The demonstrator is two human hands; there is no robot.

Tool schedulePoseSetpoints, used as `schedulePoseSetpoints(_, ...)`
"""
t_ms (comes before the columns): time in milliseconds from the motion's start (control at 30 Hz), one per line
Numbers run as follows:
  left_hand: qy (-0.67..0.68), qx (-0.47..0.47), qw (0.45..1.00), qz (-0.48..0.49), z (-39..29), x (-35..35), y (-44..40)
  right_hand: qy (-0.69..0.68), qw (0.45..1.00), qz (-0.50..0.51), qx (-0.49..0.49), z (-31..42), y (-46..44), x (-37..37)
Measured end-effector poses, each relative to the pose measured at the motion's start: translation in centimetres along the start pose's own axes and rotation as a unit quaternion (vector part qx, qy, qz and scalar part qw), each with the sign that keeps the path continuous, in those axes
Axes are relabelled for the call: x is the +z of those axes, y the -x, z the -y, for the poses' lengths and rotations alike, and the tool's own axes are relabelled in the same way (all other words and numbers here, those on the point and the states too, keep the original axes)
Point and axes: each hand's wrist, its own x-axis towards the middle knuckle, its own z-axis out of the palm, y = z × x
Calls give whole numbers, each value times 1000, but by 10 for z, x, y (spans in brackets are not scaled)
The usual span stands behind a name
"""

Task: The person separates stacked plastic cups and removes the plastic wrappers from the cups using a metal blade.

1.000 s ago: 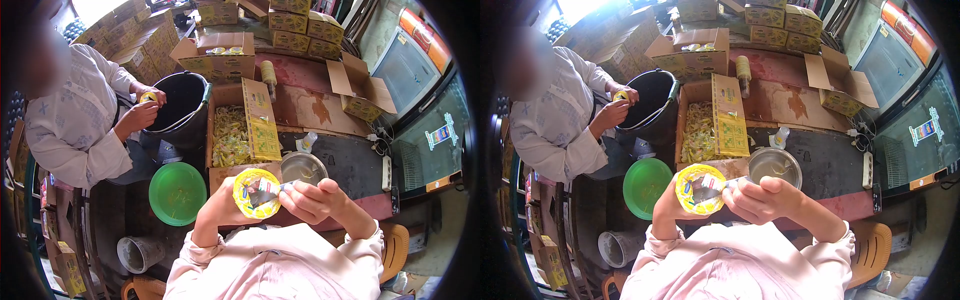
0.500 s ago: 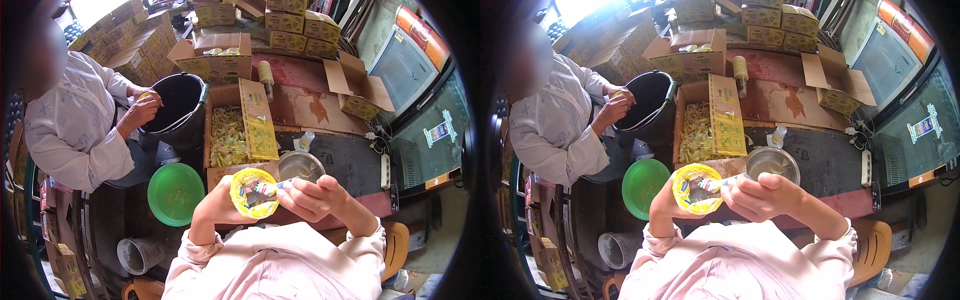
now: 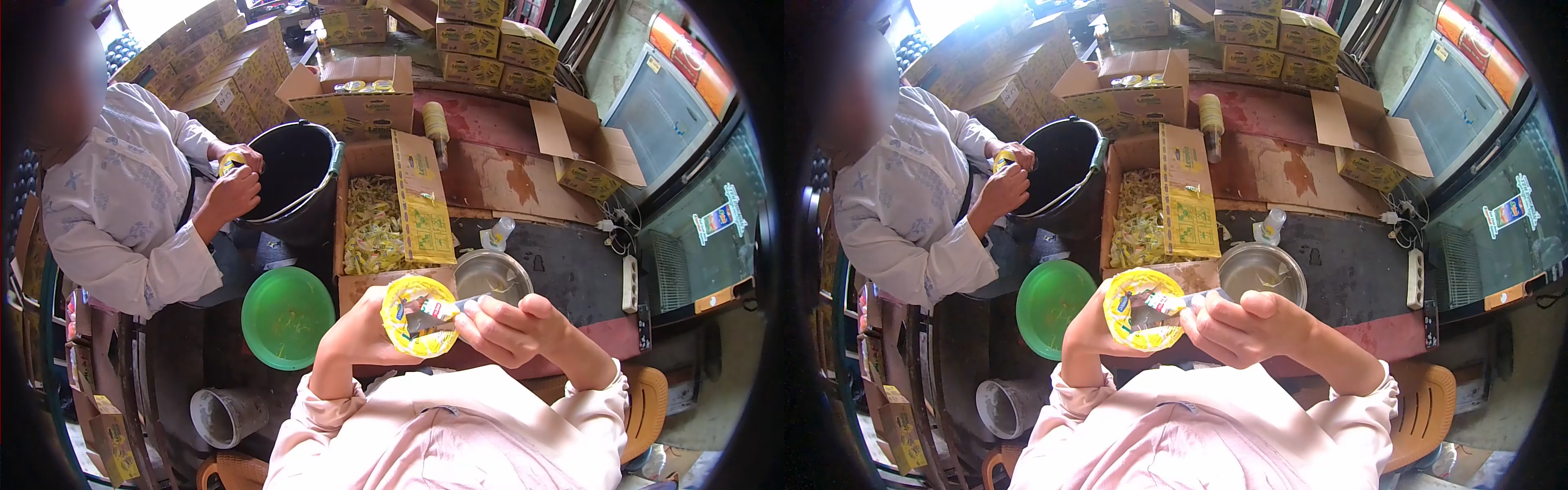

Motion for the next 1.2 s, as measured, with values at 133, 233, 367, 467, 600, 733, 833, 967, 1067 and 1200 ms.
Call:
schedulePoseSetpoints(133, -20, -2, 1000, 3, -5, -1, 2, -9, 1000, -2, 5, -2, 0, -4)
schedulePoseSetpoints(233, -2, 4, 1000, 8, -4, -1, 2, -7, 1000, -5, 0, -3, 0, -4)
schedulePoseSetpoints(367, 43, -13, 999, 15, -4, 2, 4, -4, 1000, -16, -2, -4, 1, -2)
schedulePoseSetpoints(467, 84, -43, 995, 27, -2, 1, 4, -13, 1000, -26, 3, -2, 2, -1)
schedulePoseSetpoints(600, 72, -62, 994, 45, 0, 3, 4, -15, 1000, -11, -5, -1, 3, 0)
schedulePoseSetpoints(733, 113, -46, 992, 41, -3, 6, 3, -15, 1000, -8, -15, 0, 2, 1)
schedulePoseSetpoints(833, 98, -40, 993, 54, -2, 1, 4, -13, 1000, -9, -8, 0, 3, -1)
schedulePoseSetpoints(967, 116, -51, 990, 54, -5, 0, 3, -5, 1000, 1, -4, -2, 3, -4)
schedulePoseSetpoints(1067, 115, -56, 989, 75, -7, 1, 0, -9, 1000, -7, -10, -2, 2, -3)
schedulePoseSetpoints(1200, 134, -82, 983, 92, -5, 2, -1, -17, 1000, 1, -17, -1, 3, 0)
